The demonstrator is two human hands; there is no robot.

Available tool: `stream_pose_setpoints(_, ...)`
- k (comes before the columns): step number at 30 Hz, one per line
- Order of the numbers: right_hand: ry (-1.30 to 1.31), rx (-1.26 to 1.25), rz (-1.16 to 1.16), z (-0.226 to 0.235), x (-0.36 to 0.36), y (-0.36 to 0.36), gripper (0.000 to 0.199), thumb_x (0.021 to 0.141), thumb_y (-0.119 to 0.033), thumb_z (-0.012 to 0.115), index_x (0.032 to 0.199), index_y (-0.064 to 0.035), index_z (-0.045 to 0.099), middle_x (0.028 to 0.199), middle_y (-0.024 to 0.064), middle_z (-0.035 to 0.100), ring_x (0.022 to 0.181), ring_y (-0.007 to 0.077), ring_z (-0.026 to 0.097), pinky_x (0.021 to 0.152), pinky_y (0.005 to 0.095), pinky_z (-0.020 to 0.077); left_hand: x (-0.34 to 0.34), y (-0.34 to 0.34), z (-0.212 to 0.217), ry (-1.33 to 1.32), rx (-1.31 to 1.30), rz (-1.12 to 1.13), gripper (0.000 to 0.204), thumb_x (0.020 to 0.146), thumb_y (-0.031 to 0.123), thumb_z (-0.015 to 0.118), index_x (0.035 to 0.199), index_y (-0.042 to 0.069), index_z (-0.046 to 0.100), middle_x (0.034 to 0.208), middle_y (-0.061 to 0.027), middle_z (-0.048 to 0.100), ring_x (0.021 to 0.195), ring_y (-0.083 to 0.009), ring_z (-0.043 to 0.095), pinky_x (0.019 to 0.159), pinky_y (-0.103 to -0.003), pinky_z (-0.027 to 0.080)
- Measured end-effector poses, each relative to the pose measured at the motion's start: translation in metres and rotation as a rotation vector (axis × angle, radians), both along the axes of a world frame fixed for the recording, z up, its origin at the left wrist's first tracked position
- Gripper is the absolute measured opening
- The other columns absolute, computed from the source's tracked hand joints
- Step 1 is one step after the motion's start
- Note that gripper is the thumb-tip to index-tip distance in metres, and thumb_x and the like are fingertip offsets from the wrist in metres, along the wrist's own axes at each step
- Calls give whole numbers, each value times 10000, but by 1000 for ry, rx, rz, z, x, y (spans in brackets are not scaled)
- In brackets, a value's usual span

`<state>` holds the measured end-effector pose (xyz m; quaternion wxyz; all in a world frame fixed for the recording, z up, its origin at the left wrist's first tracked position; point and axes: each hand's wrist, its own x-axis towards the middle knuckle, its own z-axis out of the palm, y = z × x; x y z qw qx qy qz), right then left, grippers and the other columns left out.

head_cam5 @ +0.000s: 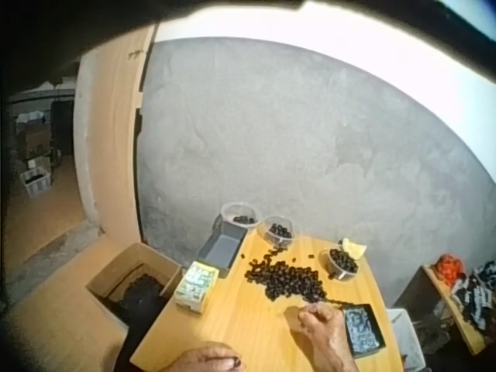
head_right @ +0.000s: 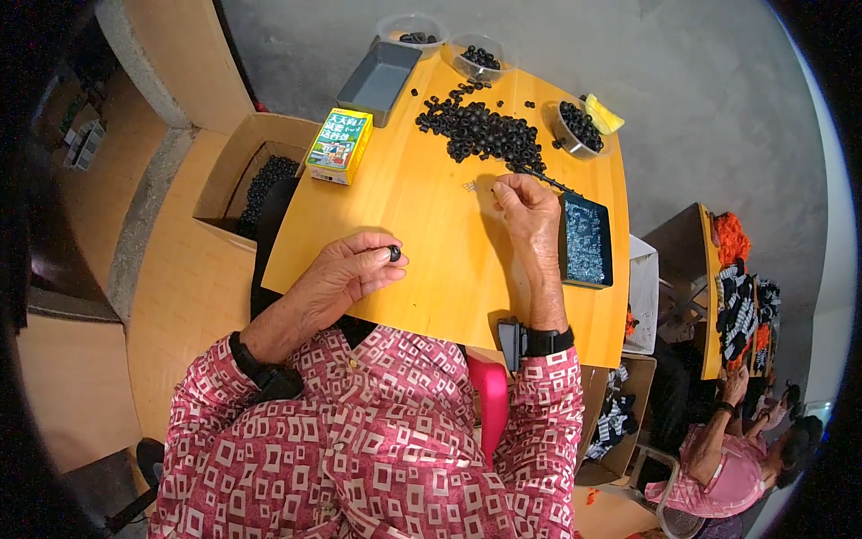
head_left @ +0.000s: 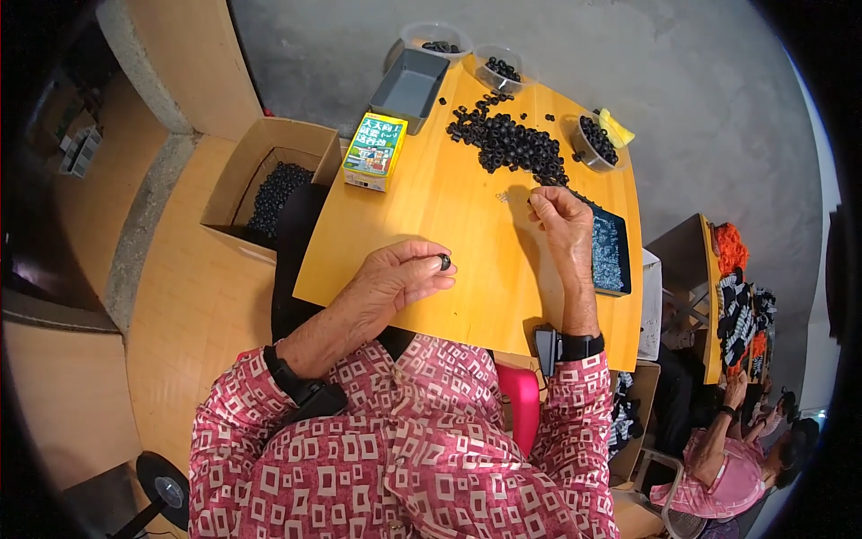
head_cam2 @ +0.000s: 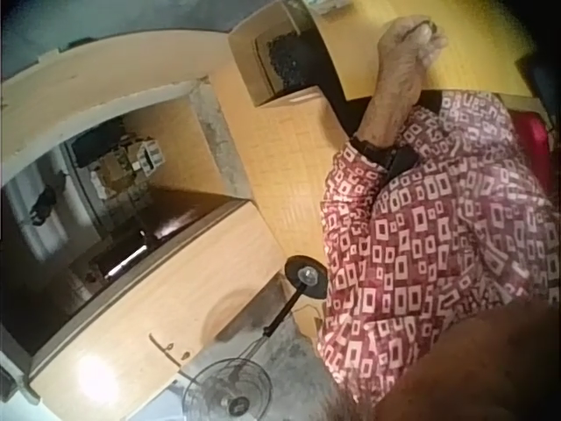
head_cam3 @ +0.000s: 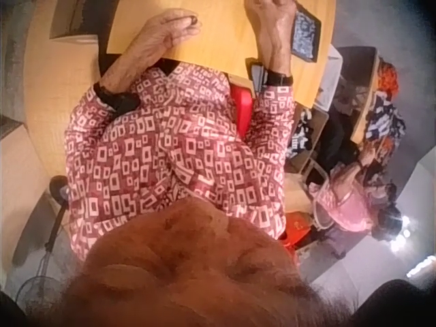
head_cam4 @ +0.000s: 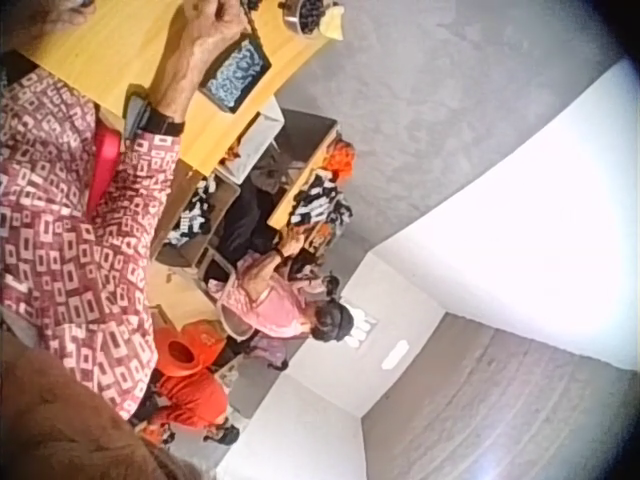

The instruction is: The person assembles small black plastic components by fitting small parts into them by hand at a table.

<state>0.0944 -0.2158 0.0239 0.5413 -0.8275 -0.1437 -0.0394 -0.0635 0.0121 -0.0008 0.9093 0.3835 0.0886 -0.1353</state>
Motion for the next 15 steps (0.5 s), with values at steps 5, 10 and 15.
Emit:
stream_pose_setpoints(5,177,219,79,-21,-26,5,68,883,-56,664,906,8,668,773,23,638,692,108,583,639,252,481,1,0,-4,-6,7,2,191,935,113,631,1118,56,624,1062,-61,661,1003,-154,653,952,-298,524)
stream_pose_setpoints(10,-124,-354,117,-11,-41,6,81,830,-39,674,891,8,648,821,154,615,715,297,631,676,350,513,0,0,-3,-5,-4,8,192,928,87,634,1115,48,623,1073,-64,653,1018,-166,651,971,-312,521)
stream_pose_setpoints(15,-304,-581,102,-4,-43,9,90,813,-26,671,888,19,650,841,175,625,764,345,633,689,383,514,0,-1,-2,-56,-43,1,193,919,59,636,1111,33,623,1081,-66,643,1035,-185,647,987,-326,518)
